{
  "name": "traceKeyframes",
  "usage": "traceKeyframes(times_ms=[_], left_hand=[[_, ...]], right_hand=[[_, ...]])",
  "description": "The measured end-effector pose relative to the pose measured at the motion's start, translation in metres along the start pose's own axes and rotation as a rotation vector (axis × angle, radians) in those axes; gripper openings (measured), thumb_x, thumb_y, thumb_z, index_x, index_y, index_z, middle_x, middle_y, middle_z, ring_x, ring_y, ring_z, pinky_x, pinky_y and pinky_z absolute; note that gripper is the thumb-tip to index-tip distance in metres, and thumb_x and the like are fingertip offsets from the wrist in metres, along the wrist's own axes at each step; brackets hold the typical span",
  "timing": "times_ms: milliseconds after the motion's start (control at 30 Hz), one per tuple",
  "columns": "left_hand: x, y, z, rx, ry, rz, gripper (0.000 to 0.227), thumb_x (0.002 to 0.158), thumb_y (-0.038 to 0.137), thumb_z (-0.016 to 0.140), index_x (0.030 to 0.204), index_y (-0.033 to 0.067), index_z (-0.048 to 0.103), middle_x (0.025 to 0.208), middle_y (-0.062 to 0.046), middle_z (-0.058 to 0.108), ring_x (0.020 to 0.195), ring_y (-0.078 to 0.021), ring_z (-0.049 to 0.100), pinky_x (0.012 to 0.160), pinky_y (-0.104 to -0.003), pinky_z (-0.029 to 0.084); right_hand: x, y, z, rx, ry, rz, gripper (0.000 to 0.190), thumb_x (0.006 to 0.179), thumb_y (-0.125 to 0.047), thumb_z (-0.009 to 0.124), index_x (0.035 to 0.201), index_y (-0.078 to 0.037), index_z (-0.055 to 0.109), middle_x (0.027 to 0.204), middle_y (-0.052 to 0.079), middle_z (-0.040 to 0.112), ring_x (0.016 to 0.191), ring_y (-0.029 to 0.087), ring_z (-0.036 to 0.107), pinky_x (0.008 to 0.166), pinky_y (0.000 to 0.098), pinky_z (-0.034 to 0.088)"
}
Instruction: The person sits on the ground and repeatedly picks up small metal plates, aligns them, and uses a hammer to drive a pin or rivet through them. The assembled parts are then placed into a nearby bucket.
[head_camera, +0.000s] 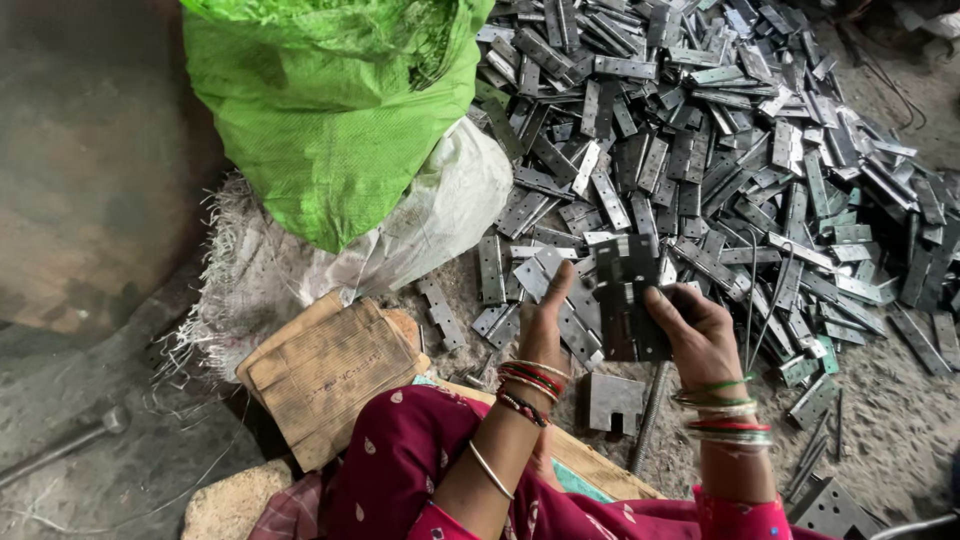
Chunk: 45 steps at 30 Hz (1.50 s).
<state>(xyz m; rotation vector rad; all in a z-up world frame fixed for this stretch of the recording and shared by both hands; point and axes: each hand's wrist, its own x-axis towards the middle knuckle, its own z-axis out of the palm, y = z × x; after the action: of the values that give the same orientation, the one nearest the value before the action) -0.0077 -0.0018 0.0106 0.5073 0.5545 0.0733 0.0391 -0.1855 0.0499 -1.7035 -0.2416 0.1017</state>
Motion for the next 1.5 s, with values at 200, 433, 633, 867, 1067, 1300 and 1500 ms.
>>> traceKeyframes(times_ms=[200, 433, 633, 867, 1067, 1300, 1500], left_hand=[[-0.016, 0.005, 0.007, 0.092, -0.037, 0.032, 0.04, 0.073, 0.022, 0.086, 0.104, -0.0006, 0.074, 0.097, -0.011, 0.076, 0.079, -0.0232, 0.073, 0.073, -0.038, 0.061], [-0.016, -0.006, 0.013, -0.126, -0.107, 0.155, 0.028, 0.077, 0.011, 0.085, 0.101, 0.0016, 0.073, 0.091, -0.009, 0.073, 0.073, -0.0204, 0.069, 0.067, -0.036, 0.059], [-0.028, -0.007, 0.022, -0.036, -0.029, 0.126, 0.048, 0.073, 0.011, 0.085, 0.116, 0.0001, 0.066, 0.103, -0.009, 0.072, 0.085, -0.0231, 0.069, 0.078, -0.038, 0.059], [-0.019, -0.006, 0.023, -0.017, 0.027, 0.329, 0.083, 0.069, 0.01, 0.086, 0.142, 0.0004, 0.049, 0.131, -0.009, 0.063, 0.12, -0.0186, 0.059, 0.107, -0.03, 0.043], [-0.014, 0.007, 0.021, -0.145, 0.077, 0.238, 0.08, 0.068, 0.008, 0.084, 0.14, 0.0009, 0.051, 0.128, -0.008, 0.064, 0.115, -0.0201, 0.061, 0.102, -0.032, 0.048], [-0.019, 0.004, 0.023, 0.263, 0.268, 0.279, 0.108, 0.071, 0.02, 0.092, 0.156, -0.0044, 0.03, 0.158, -0.022, 0.019, 0.14, -0.0301, 0.023, 0.112, -0.041, 0.029], [-0.021, -0.001, 0.023, 0.296, 0.378, 0.07, 0.099, 0.065, 0.031, 0.093, 0.144, -0.005, 0.045, 0.155, -0.017, 0.024, 0.128, -0.0273, 0.047, 0.106, -0.043, 0.045]], right_hand=[[-0.001, 0.007, 0.021, -0.179, 0.138, -0.052, 0.022, 0.101, -0.023, 0.07, 0.095, -0.002, 0.073, 0.081, 0.005, 0.073, 0.065, 0.012, 0.063, 0.058, 0.0244, 0.049], [0.01, 0.101, 0.02, -0.596, 0.151, -0.088, 0.021, 0.098, -0.024, 0.069, 0.117, -0.017, 0.061, 0.104, 0.005, 0.066, 0.091, 0.016, 0.058, 0.07, 0.046, 0.05], [-0.009, 0.131, 0.096, -1.825, -0.171, -0.607, 0.055, 0.093, -0.026, 0.066, 0.144, -0.035, 0.047, 0.13, 0.006, 0.056, 0.122, 0.021, 0.053, 0.085, 0.071, 0.052], [0.067, 0.157, 0.211, -1.096, -0.093, -0.079, 0.053, 0.084, -0.044, 0.08, 0.118, -0.01, 0.059, 0.118, 0.014, 0.06, 0.115, 0.036, 0.06, 0.089, 0.0525, 0.054], [0.089, 0.214, 0.21, -1.055, -0.103, 0.022, 0.054, 0.08, -0.04, 0.08, 0.117, -0.007, 0.057, 0.122, 0.02, 0.057, 0.108, 0.041, 0.062, 0.085, 0.0522, 0.054], [0.092, 0.238, 0.165, -1.011, -0.278, -0.082, 0.055, 0.081, -0.034, 0.081, 0.124, -0.007, 0.057, 0.129, 0.02, 0.058, 0.115, 0.04, 0.06, 0.094, 0.0487, 0.052], [0.034, 0.248, 0.102, -1.129, -0.268, -0.216, 0.056, 0.082, -0.028, 0.08, 0.129, -0.007, 0.056, 0.133, 0.018, 0.058, 0.12, 0.036, 0.058, 0.099, 0.0468, 0.049]])
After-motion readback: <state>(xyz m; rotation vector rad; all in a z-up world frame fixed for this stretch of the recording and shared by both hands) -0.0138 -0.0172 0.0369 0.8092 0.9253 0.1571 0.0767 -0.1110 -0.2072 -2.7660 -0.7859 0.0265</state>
